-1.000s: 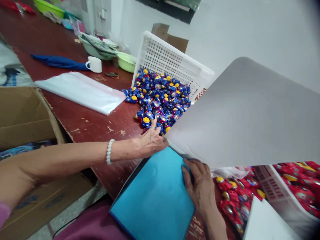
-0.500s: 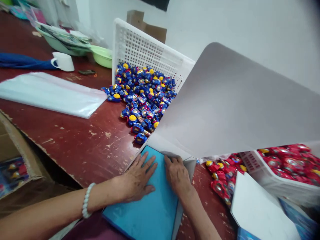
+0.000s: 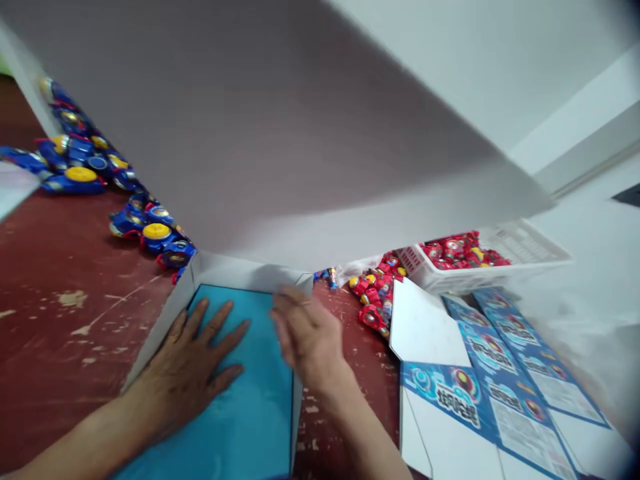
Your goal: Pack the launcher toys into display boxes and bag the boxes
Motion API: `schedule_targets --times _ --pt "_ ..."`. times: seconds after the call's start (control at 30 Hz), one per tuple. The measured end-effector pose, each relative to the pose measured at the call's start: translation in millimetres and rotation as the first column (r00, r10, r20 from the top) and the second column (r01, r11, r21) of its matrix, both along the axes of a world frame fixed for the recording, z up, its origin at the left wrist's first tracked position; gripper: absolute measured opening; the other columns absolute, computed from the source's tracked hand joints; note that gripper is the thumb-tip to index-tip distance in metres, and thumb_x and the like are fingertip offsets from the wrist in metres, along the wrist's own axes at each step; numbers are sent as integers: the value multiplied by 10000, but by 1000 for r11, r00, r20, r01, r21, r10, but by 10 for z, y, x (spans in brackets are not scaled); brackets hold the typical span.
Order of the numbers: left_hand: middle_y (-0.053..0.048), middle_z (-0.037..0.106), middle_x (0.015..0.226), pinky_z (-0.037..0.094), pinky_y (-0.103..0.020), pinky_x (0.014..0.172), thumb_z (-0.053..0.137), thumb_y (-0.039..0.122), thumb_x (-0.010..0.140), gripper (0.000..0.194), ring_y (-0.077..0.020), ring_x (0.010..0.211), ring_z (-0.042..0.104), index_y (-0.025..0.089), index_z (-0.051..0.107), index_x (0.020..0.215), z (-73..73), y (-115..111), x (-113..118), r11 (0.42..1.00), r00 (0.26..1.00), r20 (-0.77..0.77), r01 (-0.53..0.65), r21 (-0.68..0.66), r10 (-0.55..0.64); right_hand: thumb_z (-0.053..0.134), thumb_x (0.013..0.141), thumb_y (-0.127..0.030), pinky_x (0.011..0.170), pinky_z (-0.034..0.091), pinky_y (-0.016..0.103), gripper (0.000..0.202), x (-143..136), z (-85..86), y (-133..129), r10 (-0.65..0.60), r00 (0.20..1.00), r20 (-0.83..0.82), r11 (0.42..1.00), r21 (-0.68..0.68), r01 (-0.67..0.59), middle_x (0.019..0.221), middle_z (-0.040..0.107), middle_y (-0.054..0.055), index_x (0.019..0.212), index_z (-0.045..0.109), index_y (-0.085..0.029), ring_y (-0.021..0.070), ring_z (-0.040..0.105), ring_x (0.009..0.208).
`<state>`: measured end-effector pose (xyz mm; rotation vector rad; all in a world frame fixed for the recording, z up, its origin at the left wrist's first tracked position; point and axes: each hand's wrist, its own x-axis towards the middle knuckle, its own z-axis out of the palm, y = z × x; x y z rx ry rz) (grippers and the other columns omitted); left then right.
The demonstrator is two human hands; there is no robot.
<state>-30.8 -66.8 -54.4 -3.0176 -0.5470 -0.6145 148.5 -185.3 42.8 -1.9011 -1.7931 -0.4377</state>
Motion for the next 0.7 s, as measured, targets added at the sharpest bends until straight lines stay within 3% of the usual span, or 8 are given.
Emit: schedule_targets --times 0.07,0.13,0.2,0.3,0.4,0.5,0.7 --pt "-68 444 1457 380 -616 979 512 455 849 494 -458 1350 312 375 520 1336 34 28 16 1000 1000 0 9 -20 -9 435 928 -165 999 466 375 300 403 -13 -249 -196 978 -73 974 98 202 1210 627 108 1181 596 -184 196 560 1152" --pt "-40 436 1466 358 -617 1002 520 426 848 487 -449 1370 281 400 510 1334 56 42 46 999 1000 -2 15 -41 -15 479 907 -229 1011 423 448 331 893 -122 -518 -500 864 54 864 -28 502 1254 585 136 1224 555 -174 235 521 1180" --pt "-22 425 1474 333 -616 1026 530 423 848 496 -444 1383 253 411 494 1343 56 54 91 998 1000 -9 22 -56 -22 622 808 -271 974 379 572 443 1322 -303 -749 -598 796 94 790 -103 605 1312 510 221 1216 551 -113 344 471 1206" --pt "-15 411 1484 324 -601 1043 522 457 861 508 -440 1385 250 405 470 1363 42 77 172 997 998 -31 54 -56 -56 689 736 -229 932 390 543 458 1642 -565 -934 -641 758 120 734 -192 652 1270 521 218 1164 582 -107 345 492 1147" --pt "-57 413 1481 320 -600 1040 510 441 876 498 -446 1385 245 367 477 1368 48 92 234 997 996 -47 70 -28 -71 686 738 -196 917 384 516 383 1586 -658 -924 -655 745 126 708 -241 663 1233 528 209 1105 625 -110 335 491 1098" --pt "-73 435 1464 311 -616 1035 479 376 900 469 -425 1396 237 355 478 1369 59 91 259 995 993 -61 100 -4 -100 684 741 -187 885 395 505 327 1296 -603 -839 -635 766 99 723 -273 634 1208 532 205 1061 651 -125 343 475 1067" --pt "-103 428 1465 329 -602 1026 520 431 866 500 -432 1394 242 339 501 1357 41 107 251 994 994 -30 105 8 -104 673 733 -125 915 420 394 353 627 -530 -743 -411 907 -94 876 -314 365 1202 584 64 1057 640 -261 283 441 1124"
